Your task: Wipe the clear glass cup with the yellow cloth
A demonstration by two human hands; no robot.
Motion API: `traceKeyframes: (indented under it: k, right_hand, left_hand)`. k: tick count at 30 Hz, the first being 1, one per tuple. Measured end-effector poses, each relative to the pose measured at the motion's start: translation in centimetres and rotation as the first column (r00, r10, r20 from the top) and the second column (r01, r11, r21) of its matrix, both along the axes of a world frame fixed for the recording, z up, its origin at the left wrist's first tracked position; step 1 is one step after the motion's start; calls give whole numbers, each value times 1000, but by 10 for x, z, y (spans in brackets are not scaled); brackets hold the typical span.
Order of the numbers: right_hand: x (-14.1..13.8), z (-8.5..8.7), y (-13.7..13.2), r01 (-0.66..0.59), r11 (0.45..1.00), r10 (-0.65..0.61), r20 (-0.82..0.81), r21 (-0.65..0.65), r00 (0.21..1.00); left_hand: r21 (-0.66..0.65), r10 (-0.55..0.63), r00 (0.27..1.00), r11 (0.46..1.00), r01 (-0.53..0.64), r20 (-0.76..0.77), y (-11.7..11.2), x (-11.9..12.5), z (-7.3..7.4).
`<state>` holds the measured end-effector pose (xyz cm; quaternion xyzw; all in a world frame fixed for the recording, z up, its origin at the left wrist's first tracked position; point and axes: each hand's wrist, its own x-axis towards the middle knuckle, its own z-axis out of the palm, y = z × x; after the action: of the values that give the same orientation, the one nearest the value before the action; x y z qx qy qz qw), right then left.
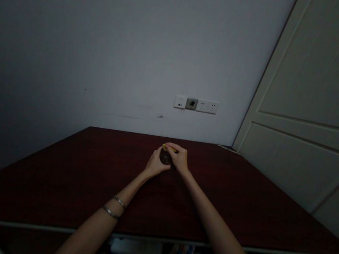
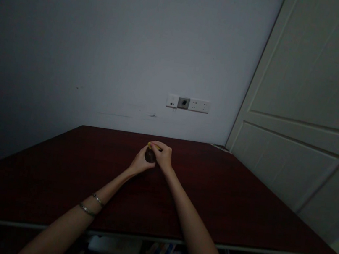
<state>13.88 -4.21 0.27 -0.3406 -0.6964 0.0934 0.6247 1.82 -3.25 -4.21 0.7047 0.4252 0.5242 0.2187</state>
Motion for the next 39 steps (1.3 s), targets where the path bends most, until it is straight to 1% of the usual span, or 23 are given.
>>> traceKeyframes:
  k: [1,3,5,7,9,10,12,14,17,20,23,25,27,29,31,35,37,39]
  right_hand:
    - [-1,0,0,0,1000,0,-26,-14,1000]
    - [-2,-2,-5,-6,1000,6,-24,23,1000]
    - [-4,-5,-15,-25,995,21,37,100,999]
    - [-4,-8,-23,-75,984,55,127,159,990]
    - [-3,-9,-27,-126,977,92,192,173,977]
    - [-3,-8,-26,-134,977,100,193,168,976]
    - [0,-5,-20,-108,986,93,120,124,988]
    - [2,-2,-12,-62,997,63,-18,43,998]
    - [7,-1,-5,-44,997,32,-172,-65,985]
    - [10,-2,-11,-68,994,47,-220,-90,974]
    - [11,-2,-24,-117,991,101,-207,-67,973]
    - [10,-1,-31,-162,986,157,-153,-24,976]
    - [8,0,-34,-203,979,203,-97,15,974]
    - [6,1,-31,-216,976,217,-85,23,972]
    - [5,1,-25,-190,982,187,-134,-11,973]
    - [8,-3,-10,-129,981,91,-240,-145,966]
    - [11,-5,-8,-120,978,70,-276,-169,959]
    - [13,-7,-10,-125,979,72,-303,-160,950]
  left_hand:
    - [10,-13,1000,1000,13,24,0,0,0]
    - [54,-61,995,997,57,80,1,1,-1]
    - [80,-137,979,989,126,154,6,3,-4]
    - [88,-209,951,977,194,229,10,6,-6]
    - [86,-259,925,966,245,279,13,8,-8]
    - [85,-281,914,960,268,294,13,10,-8]
    - [79,-331,893,943,323,305,11,12,-8]
    - [61,-374,878,925,374,299,5,13,-5]
    - [20,-380,885,921,390,269,-4,13,0]
    - [-8,-397,876,910,414,274,-10,13,3]
    - [-20,-402,852,901,433,334,-10,16,3]
    - [-18,-404,825,895,446,394,-8,17,3]
    - [-5,-409,802,890,456,435,-6,18,1]
    - [-6,-392,802,897,441,450,-4,18,-1]
    - [-37,-354,825,911,411,440,-4,17,-3]
    - [-88,-316,878,925,369,360,-7,15,-3]
    - [-96,-312,884,926,364,348,-10,15,-2]
    - [-124,-308,884,921,370,353,-12,14,-1]
